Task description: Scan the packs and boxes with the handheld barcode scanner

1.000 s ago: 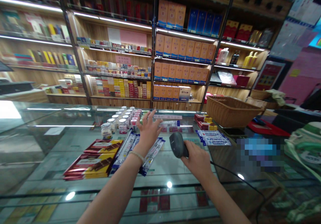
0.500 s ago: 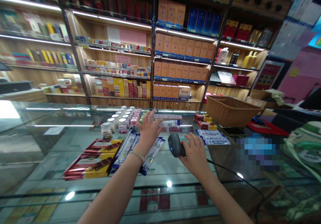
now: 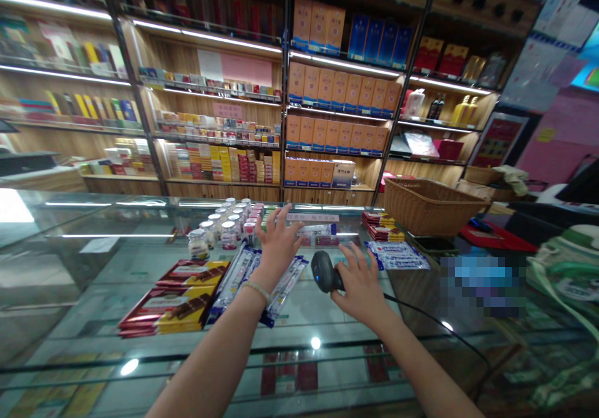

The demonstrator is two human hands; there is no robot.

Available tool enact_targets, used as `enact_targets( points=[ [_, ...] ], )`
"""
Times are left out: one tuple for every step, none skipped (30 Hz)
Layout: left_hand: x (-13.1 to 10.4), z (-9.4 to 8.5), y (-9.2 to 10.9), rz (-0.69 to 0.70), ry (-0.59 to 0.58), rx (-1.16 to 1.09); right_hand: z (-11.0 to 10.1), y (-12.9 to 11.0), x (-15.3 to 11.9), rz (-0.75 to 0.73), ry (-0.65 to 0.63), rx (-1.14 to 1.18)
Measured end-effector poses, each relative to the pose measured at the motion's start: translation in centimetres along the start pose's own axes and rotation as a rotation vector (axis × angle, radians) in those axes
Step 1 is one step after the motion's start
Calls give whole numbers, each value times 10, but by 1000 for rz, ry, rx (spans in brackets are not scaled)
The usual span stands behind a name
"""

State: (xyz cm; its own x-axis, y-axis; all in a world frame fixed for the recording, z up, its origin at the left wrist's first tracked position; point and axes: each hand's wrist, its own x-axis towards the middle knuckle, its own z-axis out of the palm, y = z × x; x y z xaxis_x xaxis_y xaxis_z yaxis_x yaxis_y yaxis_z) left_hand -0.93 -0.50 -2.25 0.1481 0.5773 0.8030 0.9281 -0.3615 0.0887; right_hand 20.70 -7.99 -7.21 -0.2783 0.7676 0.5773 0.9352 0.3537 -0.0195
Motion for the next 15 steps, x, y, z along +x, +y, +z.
enact_targets(
  points=[
    [0, 0, 0, 0, 2, -1, -2, 0, 1, 1, -26, 8],
    [0, 1, 0, 0, 3, -2, -3, 0, 1, 2, -54, 15],
    [0, 1, 0, 1, 4, -2, -5, -1, 2, 4, -84, 21],
    [1, 1, 0, 2, 3, -2, -7, 0, 2, 4, -114, 27],
    [1, 2, 0, 2, 3, -2, -9, 0, 2, 3, -147, 33],
    [1, 2, 0, 2, 2, -2, -11, 2, 3, -1, -183, 41],
    [1, 3, -1, 0, 2, 0, -13, 6, 3, -6, -220, 53],
    [1, 3, -1, -1, 1, 2, -15, 10, 4, -13, -258, 69],
    [0, 4, -2, -3, 1, 5, -17, 16, 6, -17, -294, 88],
    [0, 4, -2, -5, 0, 10, -19, 24, 8, -18, -317, 109],
    [0, 5, -2, -6, 0, 15, -22, 31, 12, -14, -325, 129],
    [0, 5, -3, -5, 0, 19, -24, 40, 17, 0, -304, 140],
    [1, 5, -3, -3, -1, 23, -27, 47, 23, 22, -252, 135],
    [1, 5, -3, -1, 0, 26, -29, 53, 29, 44, -181, 113],
    [1, 5, -3, 2, 1, 29, -31, 58, 36, 57, -107, 77]
  ],
)
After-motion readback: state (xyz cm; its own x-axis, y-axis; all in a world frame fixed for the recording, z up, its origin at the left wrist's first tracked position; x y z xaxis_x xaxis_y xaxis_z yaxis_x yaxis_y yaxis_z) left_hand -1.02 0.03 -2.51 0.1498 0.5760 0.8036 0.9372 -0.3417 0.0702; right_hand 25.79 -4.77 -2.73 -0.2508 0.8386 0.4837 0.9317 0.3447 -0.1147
